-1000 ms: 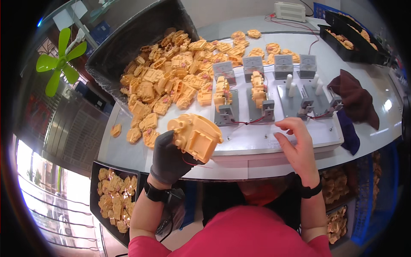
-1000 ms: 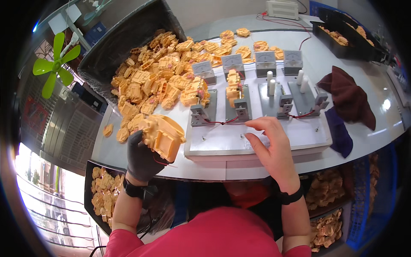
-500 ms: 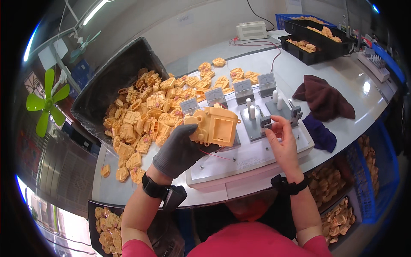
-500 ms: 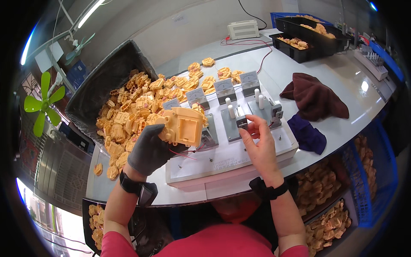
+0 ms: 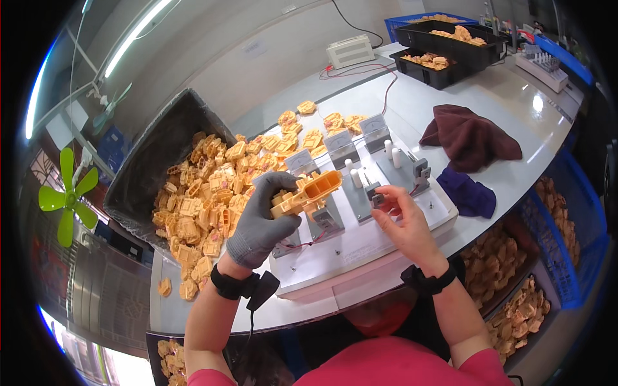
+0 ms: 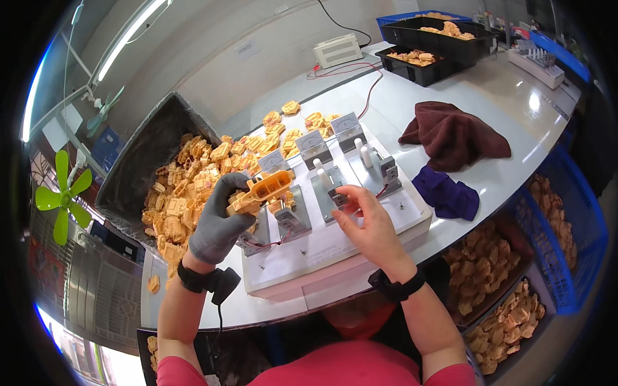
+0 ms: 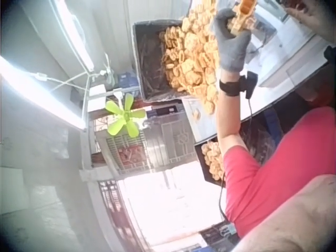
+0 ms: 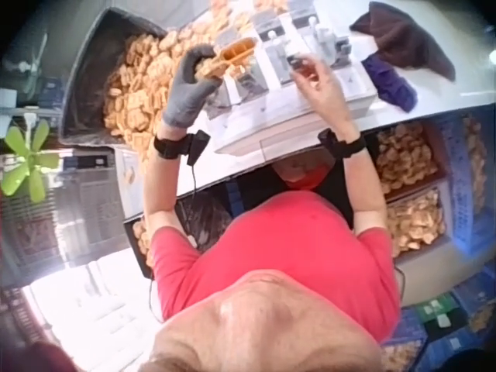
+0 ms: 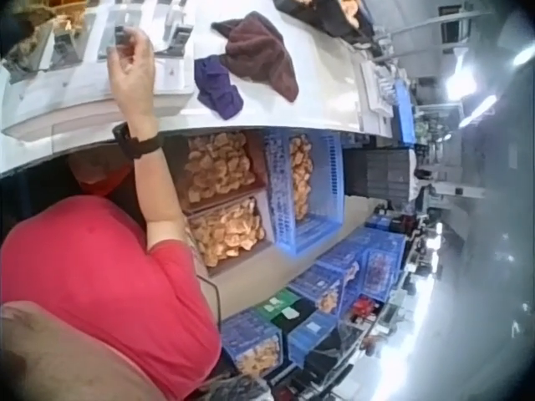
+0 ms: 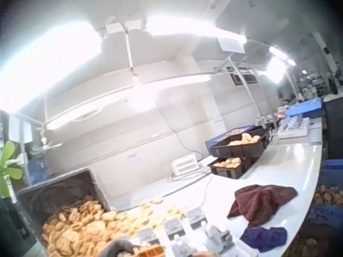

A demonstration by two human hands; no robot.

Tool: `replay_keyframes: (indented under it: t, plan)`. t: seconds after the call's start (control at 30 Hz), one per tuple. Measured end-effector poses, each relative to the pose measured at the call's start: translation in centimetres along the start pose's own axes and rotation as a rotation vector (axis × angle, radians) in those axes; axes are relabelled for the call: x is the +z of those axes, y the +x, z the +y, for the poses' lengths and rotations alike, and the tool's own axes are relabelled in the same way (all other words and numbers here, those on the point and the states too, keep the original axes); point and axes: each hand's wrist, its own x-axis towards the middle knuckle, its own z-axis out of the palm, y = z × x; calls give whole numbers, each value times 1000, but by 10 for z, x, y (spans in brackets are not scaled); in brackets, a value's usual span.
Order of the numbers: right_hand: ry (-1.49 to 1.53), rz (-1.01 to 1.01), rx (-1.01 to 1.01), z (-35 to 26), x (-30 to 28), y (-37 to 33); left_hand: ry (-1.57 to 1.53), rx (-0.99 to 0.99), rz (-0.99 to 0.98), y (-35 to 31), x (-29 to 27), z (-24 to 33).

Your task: Testing and sorting yellow plastic toy components using a mechanical fixture and a wrist-mounted scanner.

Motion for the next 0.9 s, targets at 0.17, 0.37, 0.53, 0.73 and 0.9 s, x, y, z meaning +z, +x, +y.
replay_keyframes:
  t: [0.17, 0.37, 0.53, 0.73, 0.9]
  plan:
    - [-12, -14, -15, 1, -2, 1, -15, 90, 20, 6, -1, -6]
    - [15, -28, -13, -2, -4, 2, 39, 115, -7, 12, 0, -4]
    - [124, -48, 37, -2, -8, 1, 108, 198, -36, 15, 1, -3]
    - [127, -41, -61, 8, -9, 0, 239, 247, -66, 32, -2, -6]
    - [95, -26, -109, 7, -6, 1, 1013, 513, -77, 76, 0, -3]
